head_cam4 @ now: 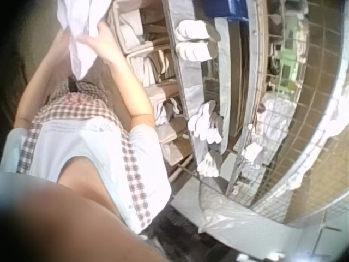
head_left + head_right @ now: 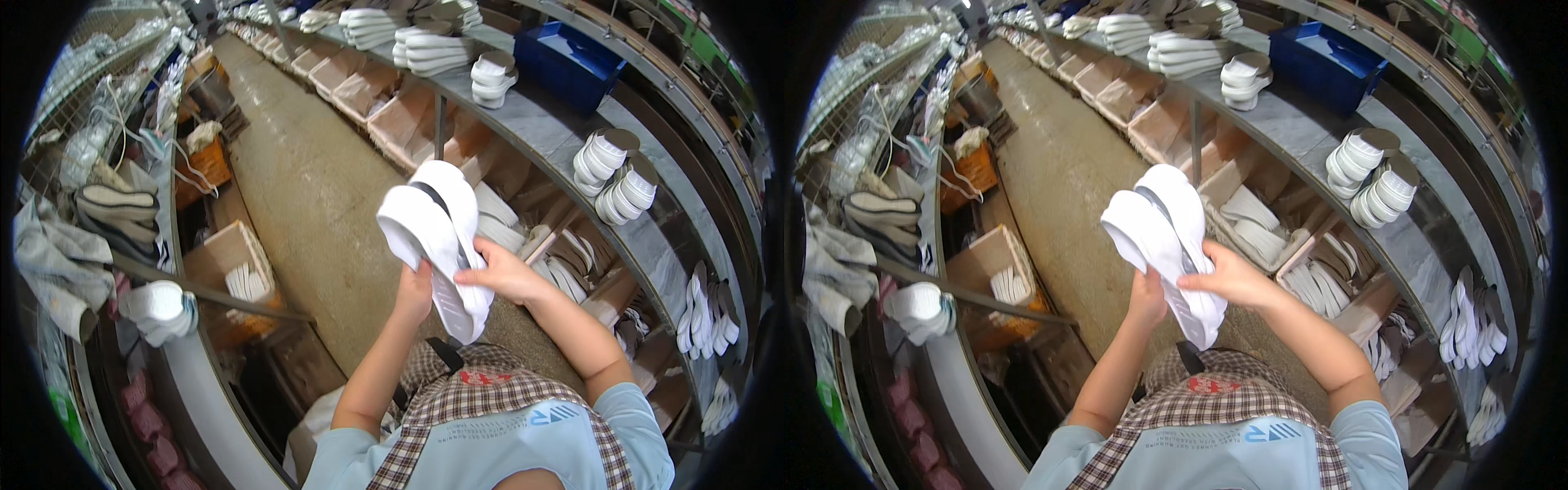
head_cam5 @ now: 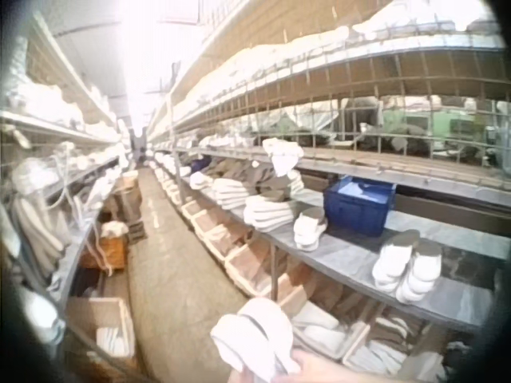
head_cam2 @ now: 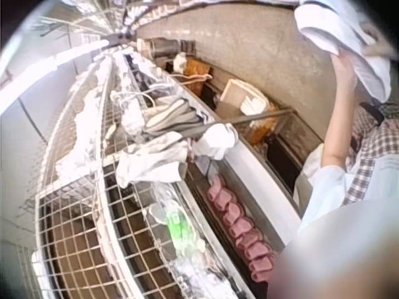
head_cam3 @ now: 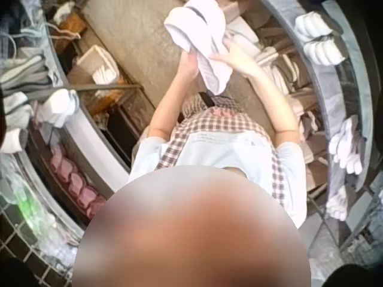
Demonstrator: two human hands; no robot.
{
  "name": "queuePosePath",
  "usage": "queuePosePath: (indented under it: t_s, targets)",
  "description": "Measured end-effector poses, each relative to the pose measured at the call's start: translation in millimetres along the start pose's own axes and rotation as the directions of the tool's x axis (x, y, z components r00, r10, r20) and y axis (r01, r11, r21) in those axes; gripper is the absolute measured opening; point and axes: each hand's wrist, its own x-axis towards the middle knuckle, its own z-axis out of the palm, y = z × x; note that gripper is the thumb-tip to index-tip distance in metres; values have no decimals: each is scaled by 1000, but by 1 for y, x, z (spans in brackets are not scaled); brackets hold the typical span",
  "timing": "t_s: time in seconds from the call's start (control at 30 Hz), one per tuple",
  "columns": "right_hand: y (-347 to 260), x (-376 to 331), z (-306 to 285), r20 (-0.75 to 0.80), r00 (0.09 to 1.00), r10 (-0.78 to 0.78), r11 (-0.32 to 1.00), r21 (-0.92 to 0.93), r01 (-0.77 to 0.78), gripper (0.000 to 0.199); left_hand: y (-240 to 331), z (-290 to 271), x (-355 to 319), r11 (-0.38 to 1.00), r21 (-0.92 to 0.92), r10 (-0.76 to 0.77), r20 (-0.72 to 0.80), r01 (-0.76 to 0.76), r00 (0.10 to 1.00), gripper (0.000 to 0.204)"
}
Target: The person repeatedly picks up white slipper soles from a shelf, turns them over to view the tread and top surfaces, and places them back. The person handles several pairs, including some with black tread patterns, and stacks them on the shelf.
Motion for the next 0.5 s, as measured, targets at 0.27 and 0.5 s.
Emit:
queuePosePath:
  t_s: [0.27,0.5]
  targets:
    - [3,-16,4,-150,966,-209,975,-111,194,79,4,-13,40,980,185,34,238,-80,971,54]
    - [20,-13,-2,-278,873,-402,854,-458,247,76,40,28,66,982,-21,-177,208,185,962,49]
